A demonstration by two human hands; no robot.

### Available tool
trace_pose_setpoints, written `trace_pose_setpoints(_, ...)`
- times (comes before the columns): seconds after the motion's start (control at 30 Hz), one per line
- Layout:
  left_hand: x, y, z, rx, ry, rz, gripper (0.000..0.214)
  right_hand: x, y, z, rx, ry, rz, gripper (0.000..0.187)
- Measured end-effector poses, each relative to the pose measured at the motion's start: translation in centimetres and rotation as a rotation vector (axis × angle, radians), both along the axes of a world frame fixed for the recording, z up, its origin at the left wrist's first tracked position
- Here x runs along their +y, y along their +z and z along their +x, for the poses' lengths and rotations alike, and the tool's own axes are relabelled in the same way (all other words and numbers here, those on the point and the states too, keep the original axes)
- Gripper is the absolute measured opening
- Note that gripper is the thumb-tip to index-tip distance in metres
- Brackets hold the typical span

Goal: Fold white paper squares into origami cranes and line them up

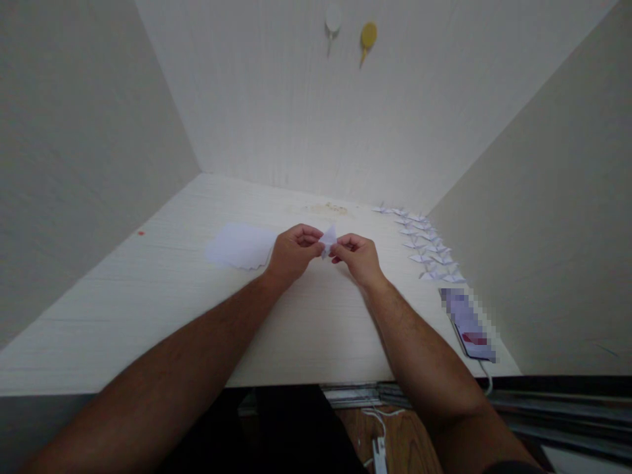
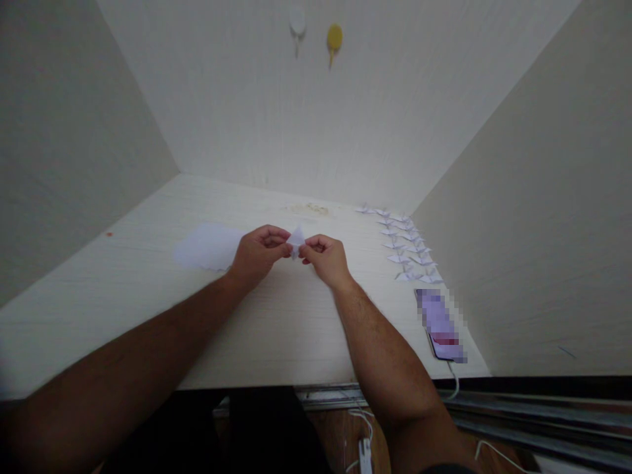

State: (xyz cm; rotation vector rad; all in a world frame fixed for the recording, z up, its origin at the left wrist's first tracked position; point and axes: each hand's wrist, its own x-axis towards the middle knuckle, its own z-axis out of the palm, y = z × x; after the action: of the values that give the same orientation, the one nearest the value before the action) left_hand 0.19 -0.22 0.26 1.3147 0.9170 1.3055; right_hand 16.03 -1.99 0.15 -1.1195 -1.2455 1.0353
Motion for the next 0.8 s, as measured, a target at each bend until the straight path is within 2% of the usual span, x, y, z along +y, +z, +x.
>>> trace_pose_setpoints(0.23,0.10,-0.30,0.00,0.015,0.003,0.006,0.020,0.16,-0.20,0.18,-0.024,0.005,-0.020,0.018)
trace_pose_setpoints(0.63,0.06,-0.09,-0.02,0.043,0.004,0.044,0.019,-0.14,-0.11,-0.39,-0.165,-0.086,0.011,0.016)
trace_pose_setpoints(0.8,0.19,-0.01,-0.15,0.082,-0.002,0.089,0.024,-0.59,0.04,-0.63,-0.252,-0.034,0.009,0.025)
